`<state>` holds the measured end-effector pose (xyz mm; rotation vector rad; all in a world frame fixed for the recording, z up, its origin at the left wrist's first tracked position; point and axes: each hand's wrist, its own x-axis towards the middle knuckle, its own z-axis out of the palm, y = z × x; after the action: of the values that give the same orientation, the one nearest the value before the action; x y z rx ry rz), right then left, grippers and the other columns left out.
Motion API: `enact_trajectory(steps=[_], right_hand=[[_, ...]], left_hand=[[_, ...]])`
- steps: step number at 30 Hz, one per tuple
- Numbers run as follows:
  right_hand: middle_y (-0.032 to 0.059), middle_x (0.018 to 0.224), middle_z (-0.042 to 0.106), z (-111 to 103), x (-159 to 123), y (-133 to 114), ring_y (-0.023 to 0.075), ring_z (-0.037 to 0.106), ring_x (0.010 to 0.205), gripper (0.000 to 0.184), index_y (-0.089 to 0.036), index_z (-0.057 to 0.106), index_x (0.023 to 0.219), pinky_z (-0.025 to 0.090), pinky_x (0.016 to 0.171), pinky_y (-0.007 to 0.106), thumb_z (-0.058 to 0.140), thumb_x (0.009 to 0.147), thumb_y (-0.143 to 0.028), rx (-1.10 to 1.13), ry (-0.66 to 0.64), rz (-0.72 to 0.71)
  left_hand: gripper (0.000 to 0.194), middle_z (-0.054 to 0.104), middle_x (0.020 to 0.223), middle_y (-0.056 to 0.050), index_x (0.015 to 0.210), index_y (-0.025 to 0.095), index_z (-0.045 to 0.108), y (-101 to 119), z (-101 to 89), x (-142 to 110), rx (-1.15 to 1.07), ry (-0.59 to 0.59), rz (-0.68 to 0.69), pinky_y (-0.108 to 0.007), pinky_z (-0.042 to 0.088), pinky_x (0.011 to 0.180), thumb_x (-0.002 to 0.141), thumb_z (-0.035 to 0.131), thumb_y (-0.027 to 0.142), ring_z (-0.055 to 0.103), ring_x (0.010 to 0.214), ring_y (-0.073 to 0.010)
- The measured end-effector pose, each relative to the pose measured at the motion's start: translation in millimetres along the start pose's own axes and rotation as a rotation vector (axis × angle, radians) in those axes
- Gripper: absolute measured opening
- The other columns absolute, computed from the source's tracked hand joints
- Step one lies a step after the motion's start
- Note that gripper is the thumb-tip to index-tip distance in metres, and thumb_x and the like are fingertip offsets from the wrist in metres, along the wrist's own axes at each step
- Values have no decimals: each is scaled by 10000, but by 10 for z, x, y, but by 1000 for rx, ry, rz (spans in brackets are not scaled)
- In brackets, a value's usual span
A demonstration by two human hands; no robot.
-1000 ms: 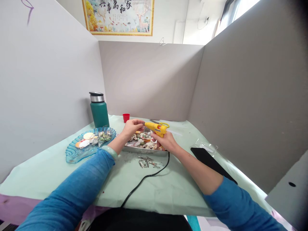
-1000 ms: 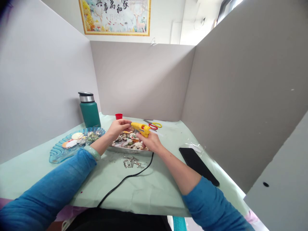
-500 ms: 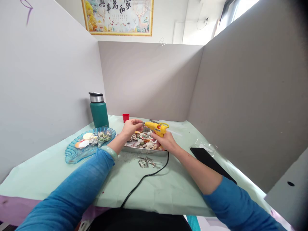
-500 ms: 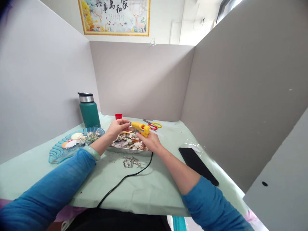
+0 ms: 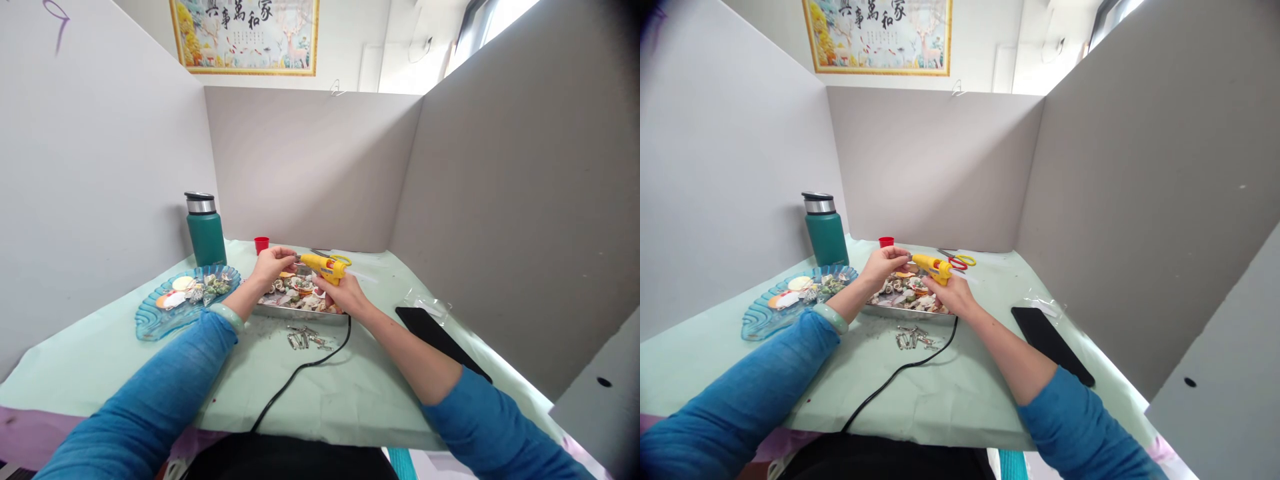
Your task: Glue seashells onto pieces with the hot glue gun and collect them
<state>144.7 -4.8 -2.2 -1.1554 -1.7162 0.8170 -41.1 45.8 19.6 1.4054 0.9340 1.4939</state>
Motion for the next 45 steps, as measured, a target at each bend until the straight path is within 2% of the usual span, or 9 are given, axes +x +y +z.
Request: enact_trajectory(steps=[4, 9, 22, 33, 45], right_hand=[[-17, 517, 572, -1, -18, -35, 68, 468, 361, 294, -151, 613, 760, 378, 344, 170, 598, 781, -443, -3, 6, 11], [-20, 490, 553, 4, -38, -74, 70, 460, 354, 267, -155, 606, 743, 376, 344, 175, 602, 784, -418, 12, 14, 14], [-10, 550, 595, 10, -23, -51, 75, 484, 369, 269, -156, 613, 790, 381, 343, 175, 604, 774, -424, 27, 31, 21], [3, 608, 627, 1, 20, 6, 85, 515, 391, 280, -156, 617, 809, 400, 360, 190, 602, 774, -433, 36, 66, 25], [-12, 601, 626, 10, 15, 18, 73, 508, 399, 279, -171, 624, 808, 396, 396, 178, 586, 788, -447, -33, 29, -6]], left_hand=[[244, 624, 552, 3, 737, 105, 599, 8, 2, -4, 4, 1, 15, -233, 503, 520, 564, 750, 188, 586, 479, -106], [234, 628, 556, 3, 731, 109, 595, -1, 3, 1, 12, 4, 29, -234, 503, 513, 567, 746, 183, 591, 479, -110], [265, 619, 550, 5, 725, 119, 581, -65, -11, 37, 43, -8, 64, -239, 507, 515, 569, 768, 224, 594, 478, -113], [163, 609, 529, 17, 722, 130, 572, -33, 7, 34, 74, 9, 112, -226, 494, 491, 615, 688, 167, 589, 458, -112], [177, 607, 529, 16, 729, 128, 584, -54, 3, 40, 97, 14, 119, -222, 493, 479, 614, 706, 184, 583, 447, -109]])
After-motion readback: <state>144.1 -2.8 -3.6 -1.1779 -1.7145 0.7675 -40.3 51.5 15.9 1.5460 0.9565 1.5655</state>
